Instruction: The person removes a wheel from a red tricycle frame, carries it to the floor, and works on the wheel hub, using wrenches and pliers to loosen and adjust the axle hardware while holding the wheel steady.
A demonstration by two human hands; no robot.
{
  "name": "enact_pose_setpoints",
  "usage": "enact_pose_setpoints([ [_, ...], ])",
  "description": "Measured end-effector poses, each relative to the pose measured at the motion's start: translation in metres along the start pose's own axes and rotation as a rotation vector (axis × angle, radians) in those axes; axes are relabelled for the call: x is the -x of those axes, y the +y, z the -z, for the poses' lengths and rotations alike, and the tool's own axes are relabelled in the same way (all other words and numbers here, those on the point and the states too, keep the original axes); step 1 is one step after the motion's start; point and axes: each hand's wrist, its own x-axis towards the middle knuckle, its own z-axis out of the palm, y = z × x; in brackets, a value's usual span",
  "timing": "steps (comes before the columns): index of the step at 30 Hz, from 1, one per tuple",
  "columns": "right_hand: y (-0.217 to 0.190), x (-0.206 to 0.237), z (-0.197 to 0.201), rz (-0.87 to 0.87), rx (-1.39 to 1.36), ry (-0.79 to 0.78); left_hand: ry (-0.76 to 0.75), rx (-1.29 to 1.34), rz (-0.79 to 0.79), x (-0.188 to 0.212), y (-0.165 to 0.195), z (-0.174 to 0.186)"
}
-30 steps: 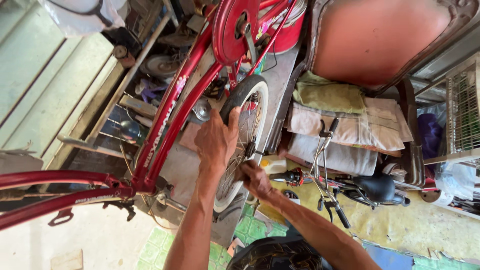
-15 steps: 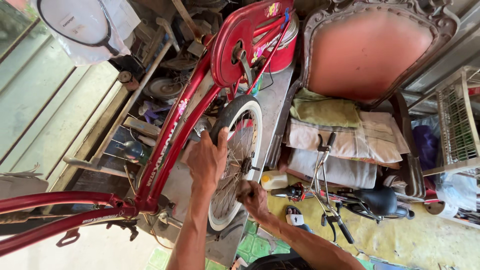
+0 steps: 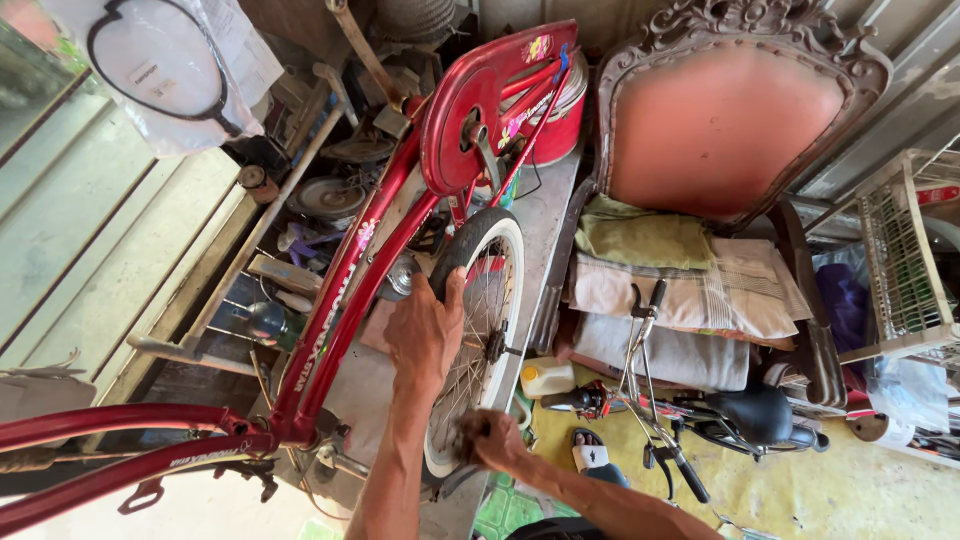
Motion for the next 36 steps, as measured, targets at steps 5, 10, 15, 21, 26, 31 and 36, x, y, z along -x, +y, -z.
enact_pose_setpoints([
  [5,-0.016,-0.012,0.016,0.28,0.04,0.278,-0.021,-0.017,0.026,-0.001,0.001,0.006],
  [10,-0.018,-0.002,-0.006,0.207,0.075,0.046,-0.053,0.018,0.035,0.0,0.004,0.009],
  [15,-0.016,0.01,-0.021,0.211,0.272,-0.066,-0.042,0.022,0.032,0.002,0.006,0.01],
  [21,-0.022,-0.021,0.017,0.534,0.209,0.091,-0.037,0.044,0.029,0.005,0.005,0.011],
  [26,-0.016,0.004,-0.006,0.599,0.17,0.074,-0.034,0.04,0.03,0.007,0.007,0.009],
  [31,-0.008,0.013,-0.002,0.416,0.075,-0.218,-0.016,0.022,0.017,0.006,0.007,0.005],
  [36,-0.011,-0.026,0.033,0.584,0.158,0.254,0.005,0.011,0.013,0.007,0.004,0.001],
])
